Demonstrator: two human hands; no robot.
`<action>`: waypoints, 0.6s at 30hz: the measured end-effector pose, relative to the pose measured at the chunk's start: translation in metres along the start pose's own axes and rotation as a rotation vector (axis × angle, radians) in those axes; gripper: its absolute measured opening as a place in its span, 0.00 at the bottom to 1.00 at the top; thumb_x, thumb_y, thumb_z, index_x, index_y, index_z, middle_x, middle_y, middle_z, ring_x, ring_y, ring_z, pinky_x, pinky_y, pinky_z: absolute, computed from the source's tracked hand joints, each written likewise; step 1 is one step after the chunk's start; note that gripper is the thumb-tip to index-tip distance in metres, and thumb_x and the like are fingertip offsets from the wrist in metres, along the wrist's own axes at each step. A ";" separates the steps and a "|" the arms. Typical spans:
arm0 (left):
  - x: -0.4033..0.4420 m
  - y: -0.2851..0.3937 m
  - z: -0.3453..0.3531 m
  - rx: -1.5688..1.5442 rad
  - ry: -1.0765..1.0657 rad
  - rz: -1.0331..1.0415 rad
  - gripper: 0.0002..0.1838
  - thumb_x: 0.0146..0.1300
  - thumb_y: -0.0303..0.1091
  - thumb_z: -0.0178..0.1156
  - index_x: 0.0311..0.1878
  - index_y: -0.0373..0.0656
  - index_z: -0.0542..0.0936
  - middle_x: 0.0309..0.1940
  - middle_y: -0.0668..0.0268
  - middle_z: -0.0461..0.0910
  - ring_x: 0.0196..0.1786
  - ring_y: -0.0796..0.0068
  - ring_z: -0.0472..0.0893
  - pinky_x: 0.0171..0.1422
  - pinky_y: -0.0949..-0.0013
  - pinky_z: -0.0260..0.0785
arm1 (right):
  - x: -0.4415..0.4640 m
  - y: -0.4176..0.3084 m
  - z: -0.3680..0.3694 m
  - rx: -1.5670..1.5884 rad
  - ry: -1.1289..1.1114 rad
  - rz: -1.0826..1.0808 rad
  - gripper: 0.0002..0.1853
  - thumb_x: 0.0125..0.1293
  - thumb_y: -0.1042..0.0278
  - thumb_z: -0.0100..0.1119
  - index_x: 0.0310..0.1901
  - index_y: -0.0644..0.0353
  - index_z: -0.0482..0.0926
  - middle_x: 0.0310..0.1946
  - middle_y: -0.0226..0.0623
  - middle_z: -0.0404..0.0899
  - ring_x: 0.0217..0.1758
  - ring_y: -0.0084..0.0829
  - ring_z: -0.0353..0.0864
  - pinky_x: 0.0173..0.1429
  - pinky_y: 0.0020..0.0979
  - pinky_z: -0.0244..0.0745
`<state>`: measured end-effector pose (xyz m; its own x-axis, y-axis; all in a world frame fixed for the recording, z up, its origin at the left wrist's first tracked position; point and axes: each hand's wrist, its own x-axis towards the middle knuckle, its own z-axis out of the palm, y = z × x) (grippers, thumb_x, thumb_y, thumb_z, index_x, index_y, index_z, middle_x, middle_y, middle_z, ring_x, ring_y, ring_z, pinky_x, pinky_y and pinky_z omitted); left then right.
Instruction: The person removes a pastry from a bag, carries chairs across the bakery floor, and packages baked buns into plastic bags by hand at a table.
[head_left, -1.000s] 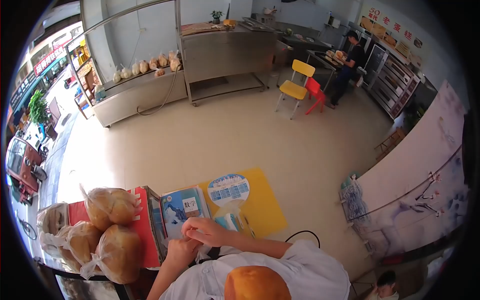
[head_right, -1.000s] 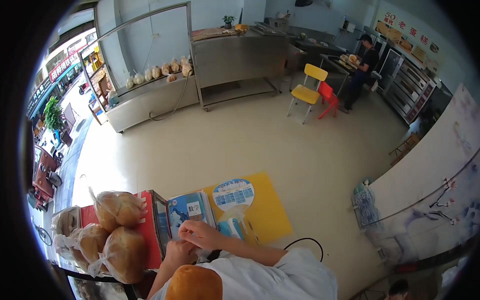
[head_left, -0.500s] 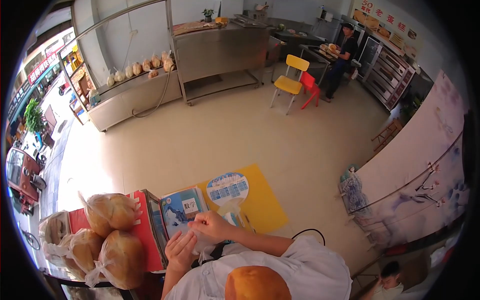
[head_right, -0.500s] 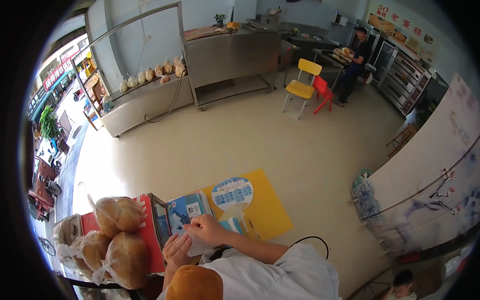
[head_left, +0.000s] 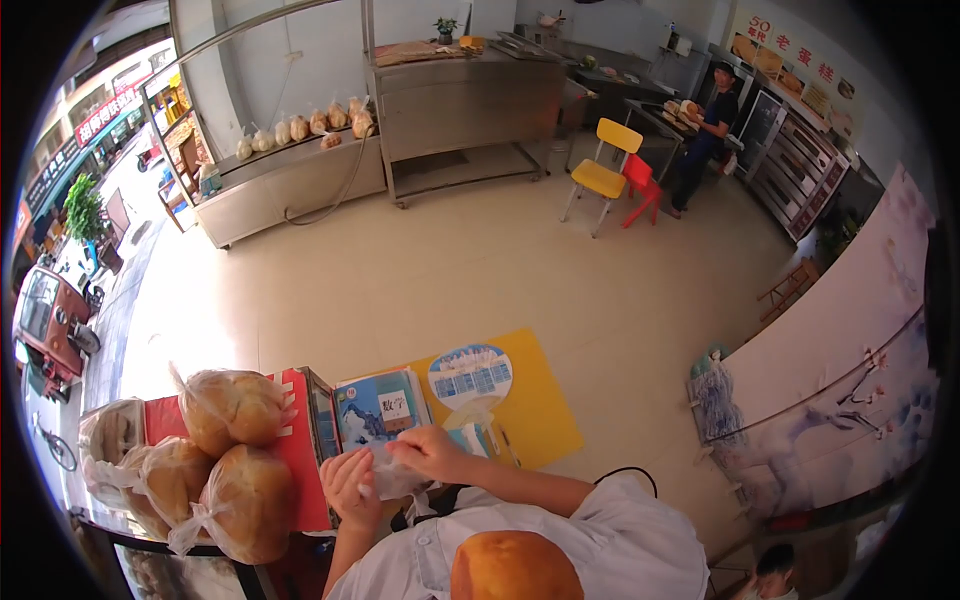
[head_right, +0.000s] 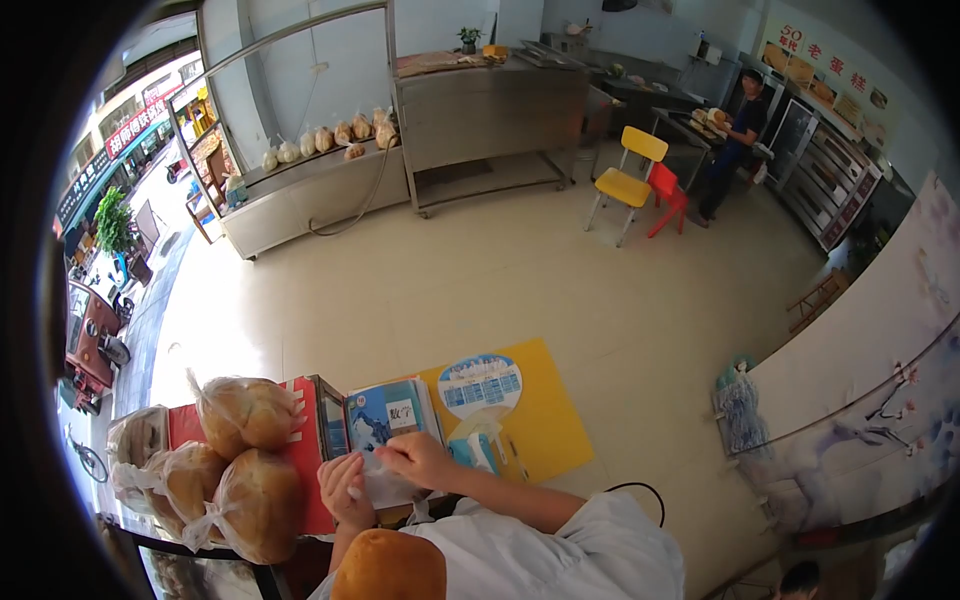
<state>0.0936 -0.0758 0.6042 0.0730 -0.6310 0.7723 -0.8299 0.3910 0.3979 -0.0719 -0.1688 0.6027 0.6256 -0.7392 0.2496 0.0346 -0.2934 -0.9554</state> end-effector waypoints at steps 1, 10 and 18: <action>-0.004 -0.003 -0.002 -0.006 0.040 -0.093 0.10 0.67 0.34 0.55 0.38 0.39 0.83 0.37 0.59 0.85 0.41 0.59 0.82 0.53 0.59 0.67 | -0.003 0.008 -0.007 -0.143 0.080 -0.083 0.17 0.68 0.63 0.56 0.25 0.66 0.75 0.15 0.34 0.72 0.20 0.23 0.70 0.26 0.29 0.64; -0.032 -0.025 -0.027 -0.248 -0.157 -0.913 0.18 0.72 0.36 0.48 0.31 0.35 0.80 0.23 0.65 0.80 0.23 0.83 0.73 0.29 0.75 0.64 | -0.035 0.030 -0.077 -0.190 0.319 0.162 0.17 0.67 0.61 0.56 0.26 0.66 0.77 0.15 0.37 0.74 0.18 0.23 0.68 0.25 0.29 0.64; 0.002 0.012 0.000 -0.854 -0.783 -0.878 0.19 0.74 0.41 0.46 0.59 0.43 0.77 0.47 0.61 0.81 0.40 0.72 0.79 0.44 0.73 0.71 | -0.026 -0.016 -0.026 -0.122 0.068 0.000 0.12 0.63 0.68 0.62 0.24 0.61 0.76 0.17 0.32 0.74 0.19 0.18 0.68 0.25 0.24 0.63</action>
<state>0.0833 -0.0727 0.6109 -0.1728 -0.9597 -0.2215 -0.0813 -0.2102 0.9743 -0.1091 -0.1604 0.6156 0.5714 -0.7771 0.2639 -0.0629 -0.3620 -0.9300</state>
